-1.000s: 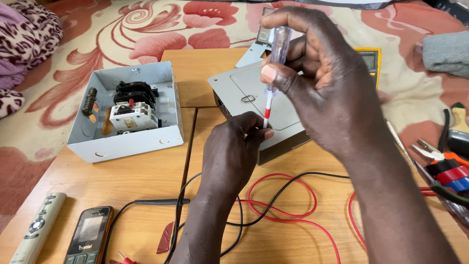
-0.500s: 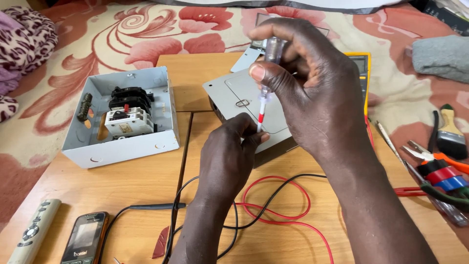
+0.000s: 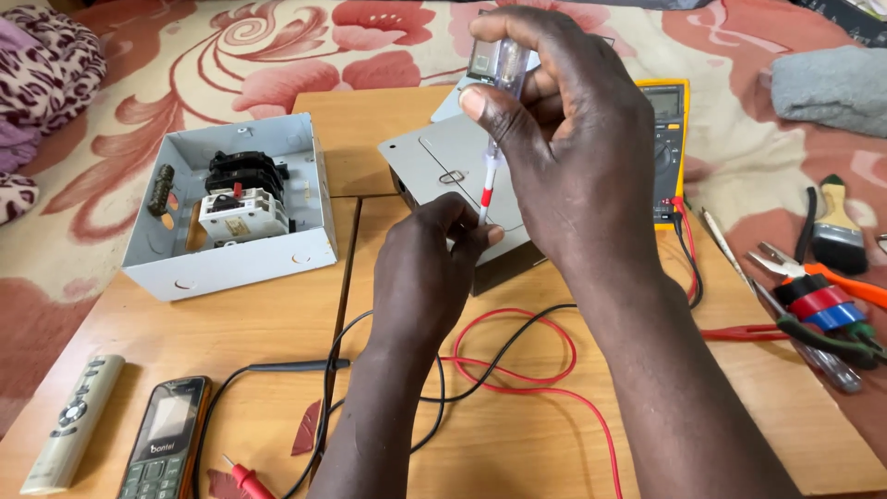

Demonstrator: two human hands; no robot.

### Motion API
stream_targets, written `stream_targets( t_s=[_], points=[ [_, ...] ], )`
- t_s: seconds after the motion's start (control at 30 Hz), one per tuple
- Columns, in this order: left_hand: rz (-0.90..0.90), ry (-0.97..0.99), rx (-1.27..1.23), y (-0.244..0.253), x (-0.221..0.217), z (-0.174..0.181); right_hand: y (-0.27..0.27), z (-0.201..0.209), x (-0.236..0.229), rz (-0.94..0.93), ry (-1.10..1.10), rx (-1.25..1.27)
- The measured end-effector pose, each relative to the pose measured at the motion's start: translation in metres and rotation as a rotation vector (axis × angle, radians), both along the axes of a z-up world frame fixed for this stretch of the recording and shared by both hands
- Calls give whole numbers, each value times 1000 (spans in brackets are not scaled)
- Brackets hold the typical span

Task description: Unscrewing the cover of an electrical distribution box and using a multimeter to test the internal circuit breakers.

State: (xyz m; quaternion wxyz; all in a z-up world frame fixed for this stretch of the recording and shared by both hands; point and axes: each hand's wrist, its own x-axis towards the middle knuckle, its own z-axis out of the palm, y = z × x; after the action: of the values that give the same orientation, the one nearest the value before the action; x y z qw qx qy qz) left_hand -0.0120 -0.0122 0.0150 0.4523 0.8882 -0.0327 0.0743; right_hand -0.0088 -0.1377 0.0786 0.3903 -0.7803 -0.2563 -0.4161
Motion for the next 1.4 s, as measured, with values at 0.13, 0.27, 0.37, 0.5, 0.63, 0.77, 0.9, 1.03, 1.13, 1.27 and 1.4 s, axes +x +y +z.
stream_targets(
  t_s=[0.13, 0.27, 0.37, 0.5, 0.63, 0.77, 0.9, 1.03, 1.13, 1.27, 1.4],
  points=[
    [-22, -53, 61, 0, -3, -3, -5, -1, -4, -18, 36, 21],
    [-34, -91, 98, -4, -8, -2, -13, 3, -7, 14, 36, -71],
    [-19, -88, 81, -7, -9, -3, -14, 5, -9, 121, 103, -80],
    [28, -124, 138, -11, -11, -2, -6, 8, -14, 190, 221, -9],
    [73, -150, 146, -16, -10, -8, -11, 1, -7, 164, 137, -75],
    [107, -193, 162, -21, -13, -14, -11, 0, -6, 10, -57, -3],
    [149, -250, 198, -25, -8, -26, -13, 5, -8, -31, -144, -24],
    [172, -208, 163, -27, -13, -22, -4, 8, -13, 209, 62, 48],
    [171, -196, 170, -27, -11, -19, 4, 13, -19, 143, 109, -29],
    [193, -211, 159, -29, -8, -24, 3, 6, -11, 17, -6, 19],
    [209, -220, 169, -29, -6, -27, -2, 6, -7, -100, -68, -14]
  ],
)
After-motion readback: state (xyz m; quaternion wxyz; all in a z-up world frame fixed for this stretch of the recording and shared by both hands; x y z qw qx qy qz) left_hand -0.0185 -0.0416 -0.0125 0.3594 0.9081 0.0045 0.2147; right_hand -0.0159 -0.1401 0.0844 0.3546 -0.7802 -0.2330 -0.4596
